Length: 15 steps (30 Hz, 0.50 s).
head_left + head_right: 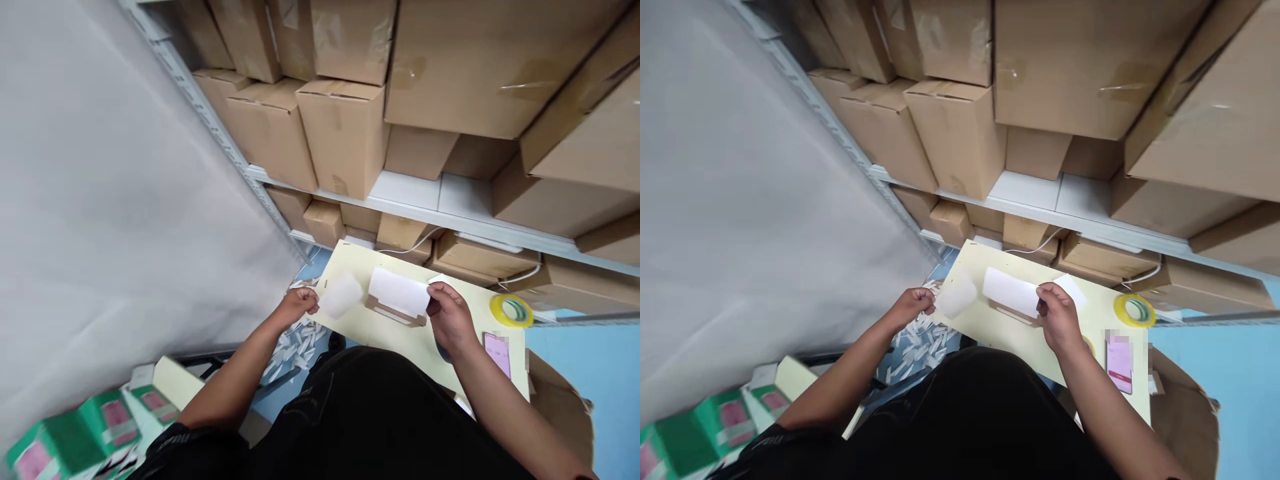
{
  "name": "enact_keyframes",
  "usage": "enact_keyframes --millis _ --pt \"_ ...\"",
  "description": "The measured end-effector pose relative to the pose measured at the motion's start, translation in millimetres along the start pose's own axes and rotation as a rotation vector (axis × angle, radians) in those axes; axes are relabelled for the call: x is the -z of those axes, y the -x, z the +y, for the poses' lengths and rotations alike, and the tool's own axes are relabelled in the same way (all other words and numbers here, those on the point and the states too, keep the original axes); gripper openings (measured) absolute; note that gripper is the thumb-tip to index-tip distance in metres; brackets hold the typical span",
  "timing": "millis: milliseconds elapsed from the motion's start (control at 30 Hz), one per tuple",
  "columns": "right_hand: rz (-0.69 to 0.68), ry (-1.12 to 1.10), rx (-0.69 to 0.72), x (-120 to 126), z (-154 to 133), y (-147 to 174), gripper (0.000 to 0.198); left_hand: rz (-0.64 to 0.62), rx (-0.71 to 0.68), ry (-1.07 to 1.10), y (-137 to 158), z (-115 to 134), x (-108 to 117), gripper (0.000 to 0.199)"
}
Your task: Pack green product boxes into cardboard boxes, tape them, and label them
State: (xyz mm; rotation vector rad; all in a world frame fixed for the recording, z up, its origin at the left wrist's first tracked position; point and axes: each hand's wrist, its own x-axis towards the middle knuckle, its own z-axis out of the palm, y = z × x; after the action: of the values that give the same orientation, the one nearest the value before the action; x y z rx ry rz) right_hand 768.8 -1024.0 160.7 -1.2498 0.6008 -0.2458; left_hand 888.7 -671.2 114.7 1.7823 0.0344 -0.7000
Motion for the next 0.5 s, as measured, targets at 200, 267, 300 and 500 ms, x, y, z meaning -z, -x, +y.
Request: enact_keyframes --millis 200,267,300,500 --pt "-0.067 0.015 -0.05 -17.9 3.6 -5.9 0.021 0.27 0.094 -0.062 23.0 -48.0 59.2 0.025" --pt "-0.084 0.031 -0.058 -25.0 4.6 -5.2 0.022 0.315 0.134 -0.14 21.7 -67.3 72.4 0.029" --pt "-0.084 0.035 -0.062 -28.8 5.3 -4.2 0.022 0.319 0.152 -0.176 19.1 -77.1 78.5 0.031" --pt "0.013 0.082 -0.048 -56.5 16.5 11.2 0.027 0.299 0.245 -0.365 -18.8 -123.7 118.0 0.03"
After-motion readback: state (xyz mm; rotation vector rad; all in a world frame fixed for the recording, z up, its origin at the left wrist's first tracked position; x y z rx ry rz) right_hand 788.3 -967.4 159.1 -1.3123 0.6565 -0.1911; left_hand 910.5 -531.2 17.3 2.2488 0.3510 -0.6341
